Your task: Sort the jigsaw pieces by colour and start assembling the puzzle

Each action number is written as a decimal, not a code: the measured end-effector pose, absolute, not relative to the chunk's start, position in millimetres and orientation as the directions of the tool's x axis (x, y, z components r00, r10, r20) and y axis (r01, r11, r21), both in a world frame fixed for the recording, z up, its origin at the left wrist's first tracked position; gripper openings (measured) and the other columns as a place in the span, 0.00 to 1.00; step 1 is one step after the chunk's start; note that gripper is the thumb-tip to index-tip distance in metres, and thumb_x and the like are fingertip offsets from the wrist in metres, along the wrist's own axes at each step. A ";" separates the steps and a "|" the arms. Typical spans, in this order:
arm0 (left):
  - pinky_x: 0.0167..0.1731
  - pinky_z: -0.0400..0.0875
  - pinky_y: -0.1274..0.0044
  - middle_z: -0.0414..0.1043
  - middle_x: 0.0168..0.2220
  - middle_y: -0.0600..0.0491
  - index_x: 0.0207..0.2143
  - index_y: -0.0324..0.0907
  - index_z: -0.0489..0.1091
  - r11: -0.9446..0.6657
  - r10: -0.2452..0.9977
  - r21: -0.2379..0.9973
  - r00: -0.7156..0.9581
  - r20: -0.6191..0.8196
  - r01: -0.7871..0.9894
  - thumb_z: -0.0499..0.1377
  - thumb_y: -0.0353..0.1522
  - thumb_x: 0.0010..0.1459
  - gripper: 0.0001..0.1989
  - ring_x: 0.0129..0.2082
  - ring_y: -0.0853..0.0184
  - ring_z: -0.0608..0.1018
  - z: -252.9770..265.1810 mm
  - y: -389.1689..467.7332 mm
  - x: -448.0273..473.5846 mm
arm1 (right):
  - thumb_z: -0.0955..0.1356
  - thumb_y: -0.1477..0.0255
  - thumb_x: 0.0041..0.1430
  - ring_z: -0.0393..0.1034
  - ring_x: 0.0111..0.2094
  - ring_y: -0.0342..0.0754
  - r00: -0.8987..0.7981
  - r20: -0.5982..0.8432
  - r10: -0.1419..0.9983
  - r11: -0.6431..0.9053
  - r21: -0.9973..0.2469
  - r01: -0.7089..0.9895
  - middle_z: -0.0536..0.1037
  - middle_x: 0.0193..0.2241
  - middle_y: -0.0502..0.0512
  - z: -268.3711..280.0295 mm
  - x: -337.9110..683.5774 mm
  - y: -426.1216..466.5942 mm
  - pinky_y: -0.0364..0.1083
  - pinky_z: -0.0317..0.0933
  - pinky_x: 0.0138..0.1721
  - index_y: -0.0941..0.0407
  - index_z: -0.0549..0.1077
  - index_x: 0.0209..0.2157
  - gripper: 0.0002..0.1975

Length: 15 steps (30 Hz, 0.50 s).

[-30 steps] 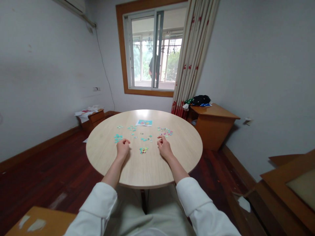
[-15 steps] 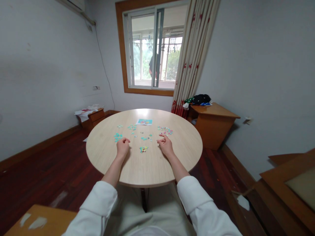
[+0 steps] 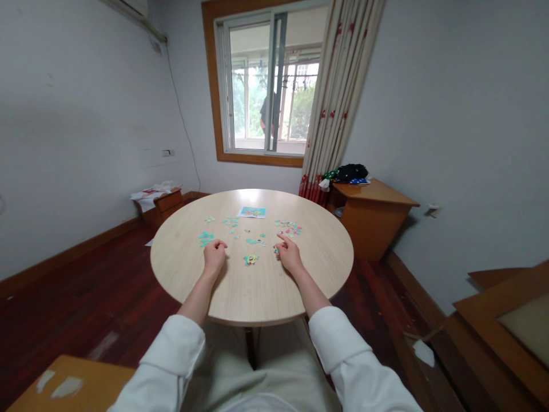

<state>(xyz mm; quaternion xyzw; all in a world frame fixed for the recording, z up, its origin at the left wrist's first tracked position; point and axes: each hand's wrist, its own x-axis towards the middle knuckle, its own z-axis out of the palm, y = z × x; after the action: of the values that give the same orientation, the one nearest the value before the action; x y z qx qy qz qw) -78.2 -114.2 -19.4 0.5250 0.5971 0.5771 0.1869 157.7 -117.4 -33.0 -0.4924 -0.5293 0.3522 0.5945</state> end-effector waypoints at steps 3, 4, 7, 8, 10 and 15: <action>0.24 0.61 0.77 0.64 0.16 0.56 0.15 0.42 0.65 -0.215 0.846 0.883 -0.373 0.382 0.417 0.47 0.28 0.39 0.09 0.20 0.68 0.67 -19.8 -113.3 -78.2 | 0.63 0.76 0.51 0.63 0.17 0.36 0.171 0.277 0.945 0.258 -0.958 0.127 0.72 0.26 0.49 -34.6 158.9 -115.8 0.37 0.60 0.18 0.60 0.70 0.49 0.21; 0.25 0.61 0.77 0.65 0.16 0.56 0.15 0.42 0.65 -0.214 0.847 0.884 -0.372 0.380 0.416 0.47 0.28 0.39 0.09 0.21 0.68 0.68 -19.7 -113.1 -78.3 | 0.62 0.77 0.52 0.63 0.18 0.36 0.165 0.275 0.947 0.254 -0.957 0.137 0.73 0.26 0.50 -35.0 159.2 -115.4 0.37 0.61 0.18 0.60 0.69 0.50 0.22; 0.25 0.61 0.76 0.65 0.16 0.56 0.15 0.42 0.65 -0.199 0.852 0.888 -0.375 0.365 0.414 0.47 0.28 0.39 0.09 0.21 0.68 0.68 -18.9 -113.4 -78.4 | 0.62 0.78 0.52 0.64 0.19 0.36 0.152 0.273 0.950 0.252 -0.957 0.146 0.73 0.28 0.51 -36.4 160.0 -114.0 0.37 0.62 0.19 0.59 0.68 0.52 0.23; 0.25 0.61 0.76 0.65 0.16 0.56 0.15 0.42 0.65 -0.195 0.853 0.889 -0.376 0.362 0.414 0.47 0.28 0.39 0.09 0.21 0.67 0.68 -18.7 -113.6 -78.4 | 0.62 0.78 0.52 0.64 0.19 0.36 0.148 0.274 0.950 0.254 -0.957 0.142 0.74 0.29 0.52 -37.1 160.1 -113.5 0.37 0.63 0.20 0.59 0.68 0.53 0.24; 0.25 0.61 0.76 0.65 0.16 0.55 0.15 0.42 0.65 -0.192 0.854 0.888 -0.375 0.361 0.418 0.47 0.28 0.39 0.09 0.21 0.67 0.69 -18.3 -114.1 -78.4 | 0.62 0.79 0.53 0.65 0.20 0.36 0.142 0.275 0.951 0.257 -0.958 0.129 0.74 0.29 0.52 -38.3 160.1 -112.5 0.38 0.64 0.21 0.58 0.67 0.54 0.25; 0.25 0.61 0.76 0.65 0.17 0.55 0.15 0.42 0.65 -0.181 0.859 0.889 -0.371 0.351 0.422 0.47 0.29 0.39 0.09 0.21 0.67 0.68 -17.9 -115.0 -78.5 | 0.62 0.80 0.52 0.66 0.20 0.36 0.129 0.250 0.960 0.239 -0.966 0.097 0.73 0.31 0.52 -39.8 159.7 -111.3 0.38 0.66 0.23 0.56 0.64 0.56 0.28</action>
<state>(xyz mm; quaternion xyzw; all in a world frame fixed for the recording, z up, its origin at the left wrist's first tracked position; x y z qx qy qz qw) -78.5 -115.0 -17.9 0.5256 0.6093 0.5607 0.1953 159.7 -111.3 -39.8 -0.4879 -0.5412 0.3774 0.5714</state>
